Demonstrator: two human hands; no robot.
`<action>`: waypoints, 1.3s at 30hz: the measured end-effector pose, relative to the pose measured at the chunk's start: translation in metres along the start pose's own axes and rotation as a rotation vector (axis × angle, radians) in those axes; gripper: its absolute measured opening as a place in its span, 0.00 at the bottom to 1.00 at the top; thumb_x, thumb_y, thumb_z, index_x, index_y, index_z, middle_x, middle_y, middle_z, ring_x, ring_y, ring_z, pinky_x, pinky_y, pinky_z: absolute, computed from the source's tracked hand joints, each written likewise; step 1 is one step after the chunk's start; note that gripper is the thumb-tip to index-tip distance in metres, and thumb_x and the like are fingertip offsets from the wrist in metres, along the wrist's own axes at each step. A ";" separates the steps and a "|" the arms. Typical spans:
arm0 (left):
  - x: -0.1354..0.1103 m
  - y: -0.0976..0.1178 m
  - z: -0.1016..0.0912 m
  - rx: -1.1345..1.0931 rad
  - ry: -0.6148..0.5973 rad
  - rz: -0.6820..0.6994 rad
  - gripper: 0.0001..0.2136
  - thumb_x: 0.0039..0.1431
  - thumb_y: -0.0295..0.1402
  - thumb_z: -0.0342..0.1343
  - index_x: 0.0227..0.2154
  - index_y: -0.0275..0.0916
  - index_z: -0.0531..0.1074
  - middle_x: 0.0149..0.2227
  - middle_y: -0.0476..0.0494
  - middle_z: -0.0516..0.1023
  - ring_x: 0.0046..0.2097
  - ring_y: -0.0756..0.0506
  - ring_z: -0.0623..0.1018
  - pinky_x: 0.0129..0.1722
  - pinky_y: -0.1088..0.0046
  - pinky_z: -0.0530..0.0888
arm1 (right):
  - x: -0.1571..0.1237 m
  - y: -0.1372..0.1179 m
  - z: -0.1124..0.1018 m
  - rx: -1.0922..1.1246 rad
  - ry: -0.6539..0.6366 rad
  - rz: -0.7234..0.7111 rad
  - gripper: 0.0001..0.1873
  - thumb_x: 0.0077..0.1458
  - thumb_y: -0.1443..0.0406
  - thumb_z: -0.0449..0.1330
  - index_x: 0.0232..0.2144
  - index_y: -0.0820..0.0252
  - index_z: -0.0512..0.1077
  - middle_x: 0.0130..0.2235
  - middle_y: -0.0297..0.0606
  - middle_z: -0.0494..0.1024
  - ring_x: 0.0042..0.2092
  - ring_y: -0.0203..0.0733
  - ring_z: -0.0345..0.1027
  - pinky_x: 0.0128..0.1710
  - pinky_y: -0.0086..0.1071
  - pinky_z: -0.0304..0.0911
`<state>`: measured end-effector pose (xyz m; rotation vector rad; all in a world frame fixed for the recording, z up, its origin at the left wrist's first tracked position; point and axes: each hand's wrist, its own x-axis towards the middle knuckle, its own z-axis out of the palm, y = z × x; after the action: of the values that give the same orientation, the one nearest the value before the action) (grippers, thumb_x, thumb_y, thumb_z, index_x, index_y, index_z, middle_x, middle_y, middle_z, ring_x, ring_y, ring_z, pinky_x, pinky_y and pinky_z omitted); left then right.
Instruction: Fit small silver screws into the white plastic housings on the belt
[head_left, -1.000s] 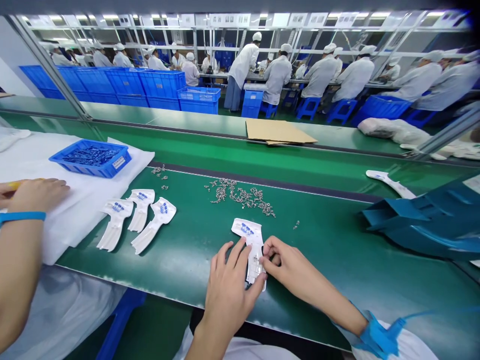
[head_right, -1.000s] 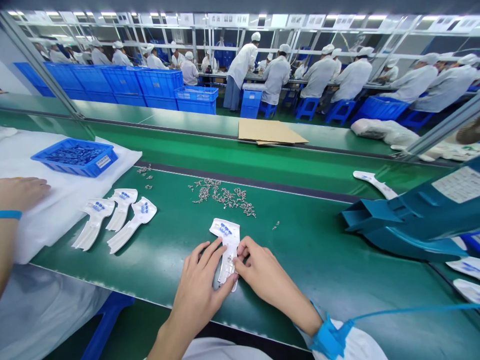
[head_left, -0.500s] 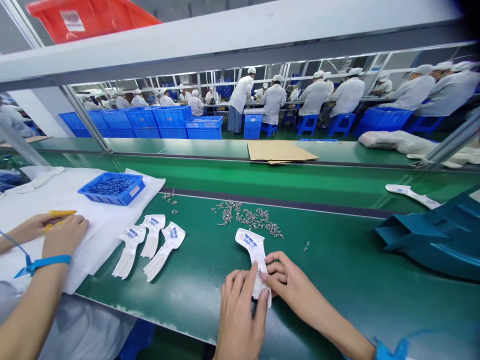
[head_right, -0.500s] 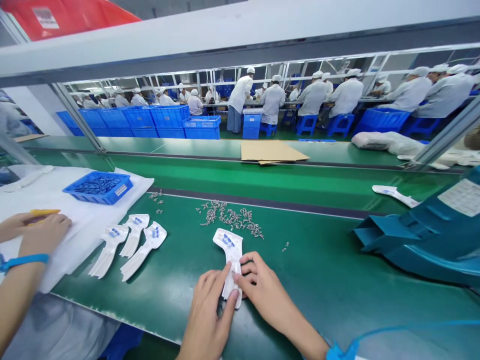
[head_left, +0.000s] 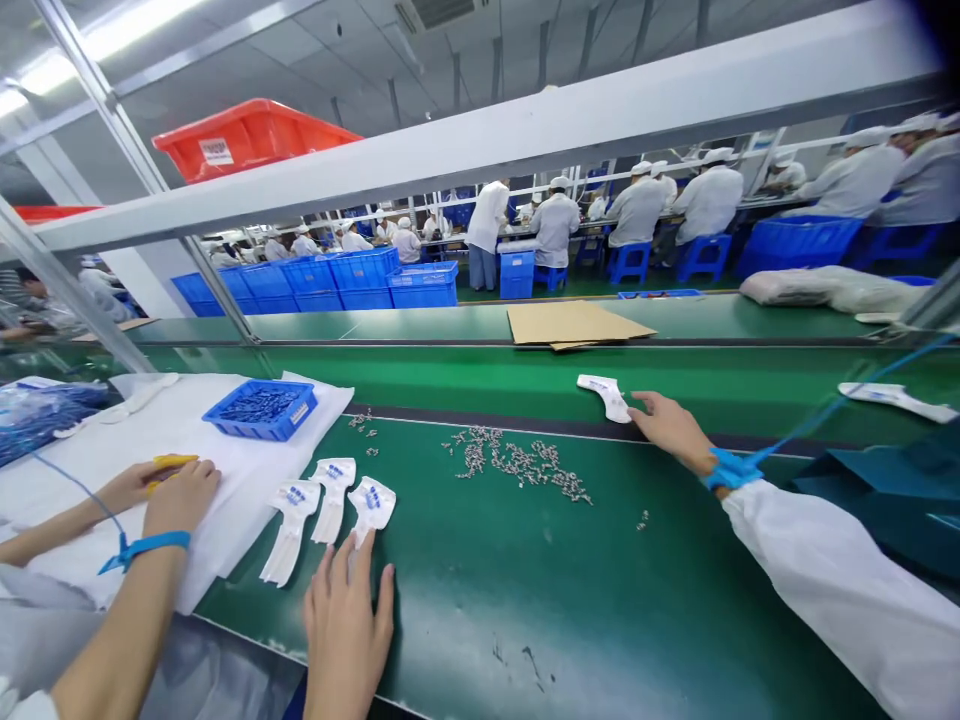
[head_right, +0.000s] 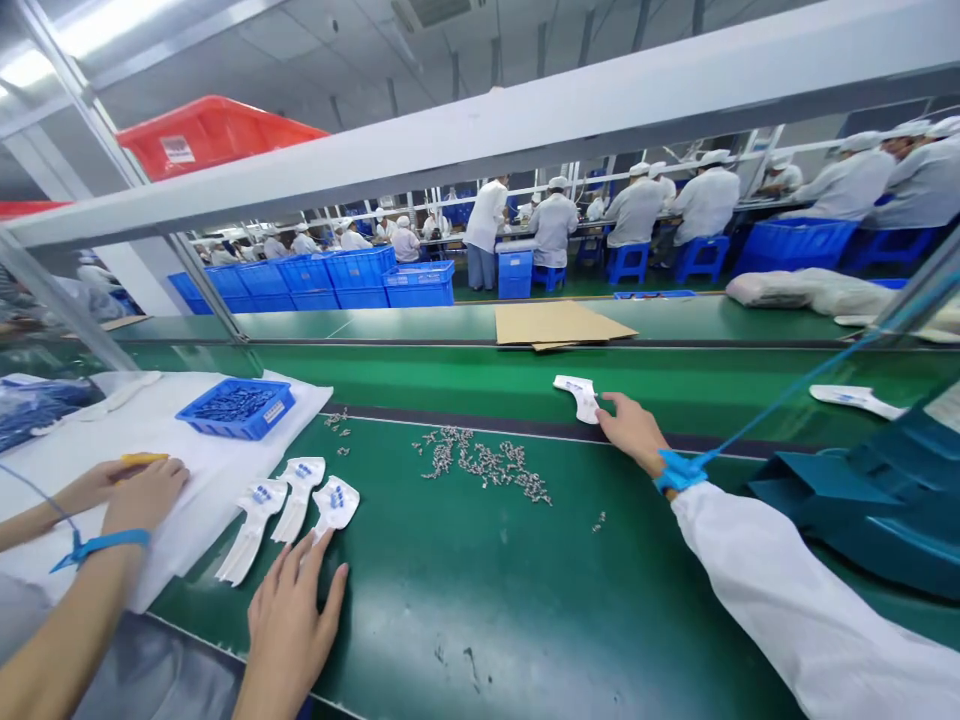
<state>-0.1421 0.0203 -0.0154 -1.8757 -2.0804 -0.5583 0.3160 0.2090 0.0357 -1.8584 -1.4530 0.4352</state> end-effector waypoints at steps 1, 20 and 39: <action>-0.005 0.001 0.000 -0.037 -0.017 0.030 0.18 0.68 0.37 0.46 0.56 0.41 0.70 0.55 0.36 0.74 0.56 0.32 0.72 0.49 0.52 0.72 | -0.005 0.005 -0.005 -0.043 -0.017 -0.025 0.14 0.54 0.66 0.57 0.43 0.63 0.76 0.42 0.53 0.81 0.51 0.60 0.73 0.52 0.50 0.67; -0.078 0.121 -0.002 -0.416 -0.088 0.352 0.20 0.63 0.32 0.52 0.57 0.45 0.70 0.52 0.38 0.76 0.50 0.36 0.75 0.44 0.60 0.72 | -0.145 0.003 -0.011 -0.596 -0.351 -0.729 0.13 0.66 0.68 0.50 0.41 0.58 0.75 0.37 0.43 0.76 0.37 0.47 0.72 0.35 0.37 0.68; -0.053 0.133 -0.025 -0.563 -0.300 0.360 0.21 0.68 0.35 0.49 0.63 0.46 0.61 0.64 0.40 0.66 0.64 0.37 0.64 0.56 0.55 0.70 | -0.178 -0.030 -0.020 -0.328 -0.573 -0.323 0.12 0.59 0.69 0.52 0.39 0.56 0.74 0.38 0.41 0.77 0.36 0.45 0.73 0.33 0.33 0.64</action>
<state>-0.0051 -0.0273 -0.0044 -2.7257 -1.7897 -0.8808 0.2534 0.0386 0.0412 -1.7695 -2.2861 0.6306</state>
